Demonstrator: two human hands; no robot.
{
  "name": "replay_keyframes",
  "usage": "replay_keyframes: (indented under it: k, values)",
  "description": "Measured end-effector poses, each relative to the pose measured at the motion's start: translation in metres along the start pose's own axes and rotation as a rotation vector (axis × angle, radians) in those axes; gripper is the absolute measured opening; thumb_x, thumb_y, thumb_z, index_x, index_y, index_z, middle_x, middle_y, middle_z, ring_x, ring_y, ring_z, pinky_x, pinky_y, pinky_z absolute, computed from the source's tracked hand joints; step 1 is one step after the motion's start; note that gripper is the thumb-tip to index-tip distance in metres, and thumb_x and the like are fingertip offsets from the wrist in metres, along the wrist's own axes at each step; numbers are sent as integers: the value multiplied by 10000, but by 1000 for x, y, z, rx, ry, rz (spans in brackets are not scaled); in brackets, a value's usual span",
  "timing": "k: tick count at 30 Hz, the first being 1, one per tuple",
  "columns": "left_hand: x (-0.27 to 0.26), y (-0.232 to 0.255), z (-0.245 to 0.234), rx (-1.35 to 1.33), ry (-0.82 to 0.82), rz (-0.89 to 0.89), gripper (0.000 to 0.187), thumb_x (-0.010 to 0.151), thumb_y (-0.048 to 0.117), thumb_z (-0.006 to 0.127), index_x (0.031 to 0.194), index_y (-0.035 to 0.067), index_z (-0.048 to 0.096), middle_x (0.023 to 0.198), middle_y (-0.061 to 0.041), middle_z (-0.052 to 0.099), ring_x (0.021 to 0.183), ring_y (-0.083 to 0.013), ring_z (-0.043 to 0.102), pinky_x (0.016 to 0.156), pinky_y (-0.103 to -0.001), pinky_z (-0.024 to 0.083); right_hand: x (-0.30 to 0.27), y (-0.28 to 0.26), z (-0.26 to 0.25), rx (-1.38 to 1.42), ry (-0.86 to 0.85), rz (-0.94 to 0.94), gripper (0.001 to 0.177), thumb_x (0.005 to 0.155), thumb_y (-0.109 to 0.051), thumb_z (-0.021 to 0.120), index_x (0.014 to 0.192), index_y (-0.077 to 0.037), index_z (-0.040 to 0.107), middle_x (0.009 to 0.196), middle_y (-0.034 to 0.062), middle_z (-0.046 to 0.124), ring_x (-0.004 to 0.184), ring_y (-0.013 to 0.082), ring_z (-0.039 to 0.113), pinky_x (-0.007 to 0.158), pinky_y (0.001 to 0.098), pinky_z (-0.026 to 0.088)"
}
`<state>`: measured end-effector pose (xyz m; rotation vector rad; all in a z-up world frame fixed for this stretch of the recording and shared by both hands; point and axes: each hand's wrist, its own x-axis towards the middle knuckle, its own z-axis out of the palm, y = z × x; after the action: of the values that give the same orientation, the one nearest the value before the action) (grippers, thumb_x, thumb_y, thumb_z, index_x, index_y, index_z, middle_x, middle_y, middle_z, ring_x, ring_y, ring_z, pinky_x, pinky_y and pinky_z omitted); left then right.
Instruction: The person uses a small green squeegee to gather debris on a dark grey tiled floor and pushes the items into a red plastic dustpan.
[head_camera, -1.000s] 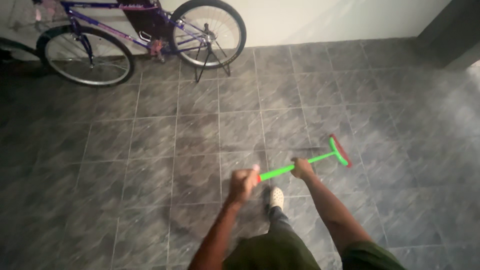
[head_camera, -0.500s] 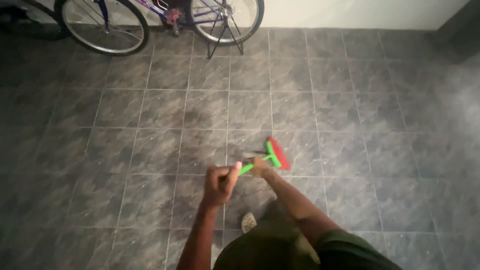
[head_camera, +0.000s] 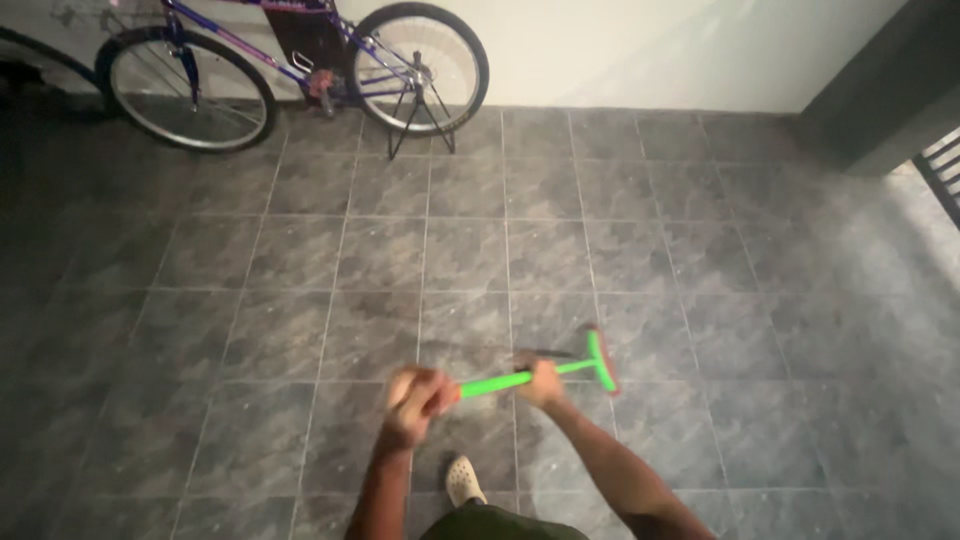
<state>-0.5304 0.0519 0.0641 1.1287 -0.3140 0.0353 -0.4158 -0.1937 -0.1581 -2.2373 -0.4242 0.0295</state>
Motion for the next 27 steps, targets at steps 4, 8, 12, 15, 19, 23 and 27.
replay_keyframes:
  k: [4,8,12,15,19,23,27]
  values:
    - [12,-101,46,146,188,-274,645,1052,506,445,560,97,526,505,-24,535,444,-124,452,472,-313,357,-64,44,-69,-218,25,324,652,739,-218,757,1363,-116,598,1033,138,779,1029,345,715,945,441,539]
    - [-3,-168,110,217,215,-398,709,1037,544,444,525,75,587,519,-46,607,470,-126,537,500,-295,406,-120,62,-119,-612,-200,638,943,769,-542,803,1512,-113,412,1382,158,615,1331,340,555,1104,443,438]
    - [-32,-164,154,489,37,-353,732,1034,592,453,531,81,599,498,-49,581,471,-133,549,520,-290,450,-153,67,-136,-669,-700,877,835,954,-632,611,1617,-278,245,1545,131,453,1457,420,376,1155,555,341]
    - [-40,-123,155,538,25,-233,740,1012,633,431,533,86,573,487,-16,569,460,-116,584,533,-269,494,-166,56,-109,-633,-632,563,756,917,-576,619,1576,-312,357,1491,96,557,1392,344,522,1116,512,440]
    - [-81,-70,171,492,265,-249,694,980,559,486,513,54,584,459,-29,532,428,-120,509,461,-283,381,-170,39,-67,-329,-491,271,590,866,-354,656,1439,-272,539,1313,126,667,1246,331,617,1020,457,503]
    - [-102,-54,184,441,254,-155,617,985,496,545,558,52,588,510,-32,524,475,-99,482,476,-292,353,-175,21,-47,67,-319,-10,418,853,-200,624,1267,-211,676,1131,167,735,1086,360,697,882,435,569]
    - [-132,-48,183,125,298,-27,548,973,425,544,588,35,542,538,-80,566,466,-127,428,460,-308,296,-196,12,-54,91,-293,-44,277,847,-184,631,1102,-165,738,1053,160,750,1024,355,716,843,434,576]
